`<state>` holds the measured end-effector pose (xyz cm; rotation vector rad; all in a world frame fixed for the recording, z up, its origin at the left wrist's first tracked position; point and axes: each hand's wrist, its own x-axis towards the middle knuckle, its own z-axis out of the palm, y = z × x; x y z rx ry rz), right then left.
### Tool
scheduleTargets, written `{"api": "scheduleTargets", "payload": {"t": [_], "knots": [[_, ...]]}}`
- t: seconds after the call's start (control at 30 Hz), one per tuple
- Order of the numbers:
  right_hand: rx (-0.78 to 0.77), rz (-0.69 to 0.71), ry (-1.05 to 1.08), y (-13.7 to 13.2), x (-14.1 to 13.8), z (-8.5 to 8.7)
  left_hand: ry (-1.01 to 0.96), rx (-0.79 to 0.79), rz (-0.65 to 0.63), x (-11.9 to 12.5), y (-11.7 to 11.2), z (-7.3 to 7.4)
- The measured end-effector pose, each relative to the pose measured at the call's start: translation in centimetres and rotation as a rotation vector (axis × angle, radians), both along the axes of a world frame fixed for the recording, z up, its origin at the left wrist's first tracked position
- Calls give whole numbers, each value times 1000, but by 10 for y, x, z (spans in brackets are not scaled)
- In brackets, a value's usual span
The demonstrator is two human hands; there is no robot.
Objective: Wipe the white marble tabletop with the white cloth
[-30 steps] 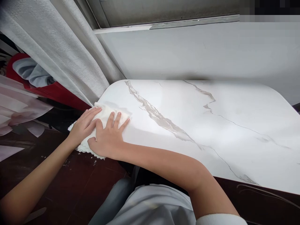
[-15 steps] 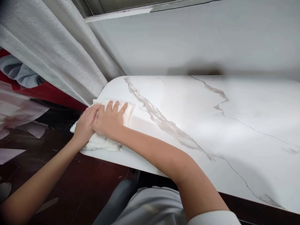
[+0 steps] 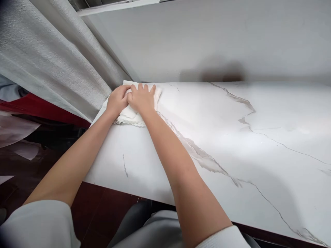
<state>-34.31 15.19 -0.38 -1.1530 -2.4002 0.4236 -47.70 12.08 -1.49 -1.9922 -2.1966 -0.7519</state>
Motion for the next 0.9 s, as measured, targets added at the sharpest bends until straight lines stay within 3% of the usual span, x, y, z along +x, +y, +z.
{"api": "scheduleTargets", "payload": {"t": [0.2, 0.4, 0.7, 0.9], "knots": [[46, -101, -7, 35, 11, -6, -13, -13, -82, 12, 49, 0], [123, -188, -6, 46, 18, -16, -8, -38, -128, 23, 65, 2], [109, -224, -73, 16, 38, -9, -3, -44, -140, 42, 47, 4], [105, -184, -45, -20, 67, -6, 17, -47, -123, 73, 2, 7]]}}
